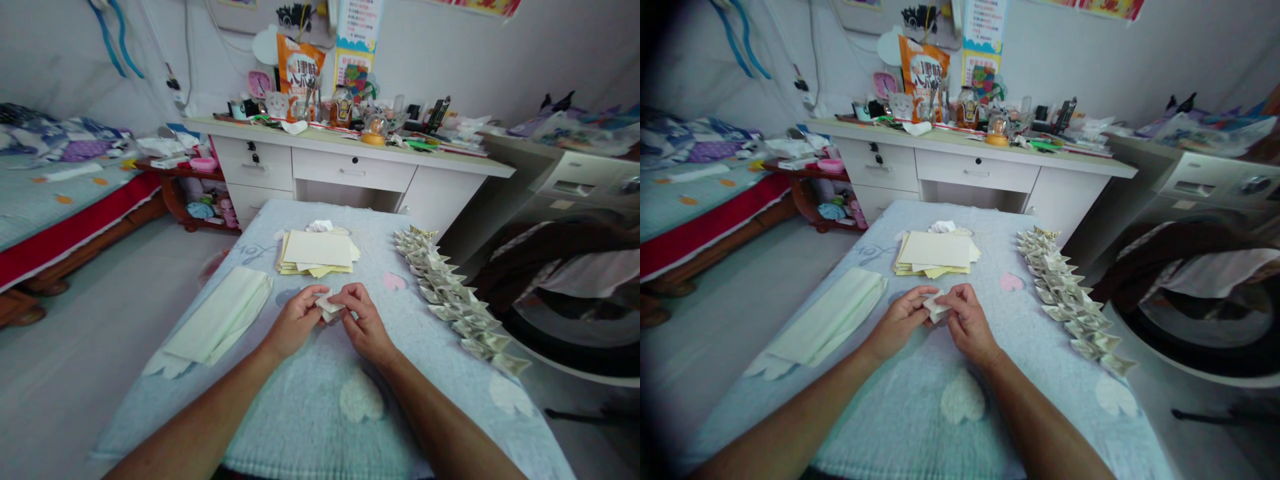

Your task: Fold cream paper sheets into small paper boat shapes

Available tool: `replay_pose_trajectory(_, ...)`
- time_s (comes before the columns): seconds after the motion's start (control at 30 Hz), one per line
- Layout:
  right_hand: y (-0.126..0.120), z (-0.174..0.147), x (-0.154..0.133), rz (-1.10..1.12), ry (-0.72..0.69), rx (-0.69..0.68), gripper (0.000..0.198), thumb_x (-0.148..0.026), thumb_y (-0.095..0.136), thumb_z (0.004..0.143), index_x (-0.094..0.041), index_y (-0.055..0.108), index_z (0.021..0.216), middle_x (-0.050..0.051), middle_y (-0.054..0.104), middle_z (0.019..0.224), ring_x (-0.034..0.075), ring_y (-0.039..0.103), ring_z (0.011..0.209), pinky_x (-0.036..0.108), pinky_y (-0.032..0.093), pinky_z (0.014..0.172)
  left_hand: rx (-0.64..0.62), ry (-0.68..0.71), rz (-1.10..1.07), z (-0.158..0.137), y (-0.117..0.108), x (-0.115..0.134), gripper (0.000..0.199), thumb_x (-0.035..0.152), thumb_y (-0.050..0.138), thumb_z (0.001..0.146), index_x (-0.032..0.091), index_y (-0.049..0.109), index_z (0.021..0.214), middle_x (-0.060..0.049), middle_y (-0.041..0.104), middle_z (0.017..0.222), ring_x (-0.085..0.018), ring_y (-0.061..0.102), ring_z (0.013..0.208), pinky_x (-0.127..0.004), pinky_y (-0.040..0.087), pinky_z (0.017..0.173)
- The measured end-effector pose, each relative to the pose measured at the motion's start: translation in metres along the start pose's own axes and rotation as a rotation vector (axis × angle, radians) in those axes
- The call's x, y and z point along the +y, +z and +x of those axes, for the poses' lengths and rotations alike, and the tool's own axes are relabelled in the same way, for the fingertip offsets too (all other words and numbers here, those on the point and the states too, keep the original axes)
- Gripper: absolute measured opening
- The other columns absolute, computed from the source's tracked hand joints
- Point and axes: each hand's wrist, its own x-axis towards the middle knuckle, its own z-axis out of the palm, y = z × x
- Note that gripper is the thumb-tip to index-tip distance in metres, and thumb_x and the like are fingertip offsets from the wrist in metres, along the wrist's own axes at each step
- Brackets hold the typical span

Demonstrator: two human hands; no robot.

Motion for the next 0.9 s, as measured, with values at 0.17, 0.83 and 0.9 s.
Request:
replay_pose_trajectory(0.17,-0.0013,-0.0015,0.0037,-0.009,-0.047,-0.012,0.048,0.0,0.042,0.076,-0.025,0.065,0.109,0.005,0.045,0.097,0.017,0.05,0.089,0.032,0.046,0.078,0.005,-0.061,-0.153,-0.0018,-0.003,0.0048,0.041,0.028,0.061,0.079,0.015,0.051,0.117,-0.006,0.068,0.084,-0.014,0.061,0.069,-0.026,0.048,0.063)
replay_pose_trajectory(0.83,0.0,0.0014,0.0062,0.335,0.377,-0.03,0.024,-0.04,0.061,0.084,-0.018,0.054,0.082,-0.003,0.047,0.067,0.011,0.042,0.061,0.023,0.034,0.058,-0.004,-0.026,0.13,-0.002,0.0021,0.0023,0.031,0.021,0.069,0.067,0.016,0.057,0.095,-0.001,0.066,0.079,-0.013,0.06,0.07,-0.022,0.042,0.065)
replay_pose_trajectory(0.9,0.0006,0.0005,0.0063,0.358,0.379,-0.038,0.024,-0.041,0.062,0.083,-0.018,0.054,0.079,-0.004,0.046,0.066,0.011,0.041,0.061,0.023,0.034,0.058,0.001,-0.014,0.202,-0.0024,0.0025,0.0012,0.027,0.022,0.069,0.068,0.016,0.058,0.092,0.003,0.061,0.07,-0.011,0.055,0.062,-0.021,0.039,0.06)
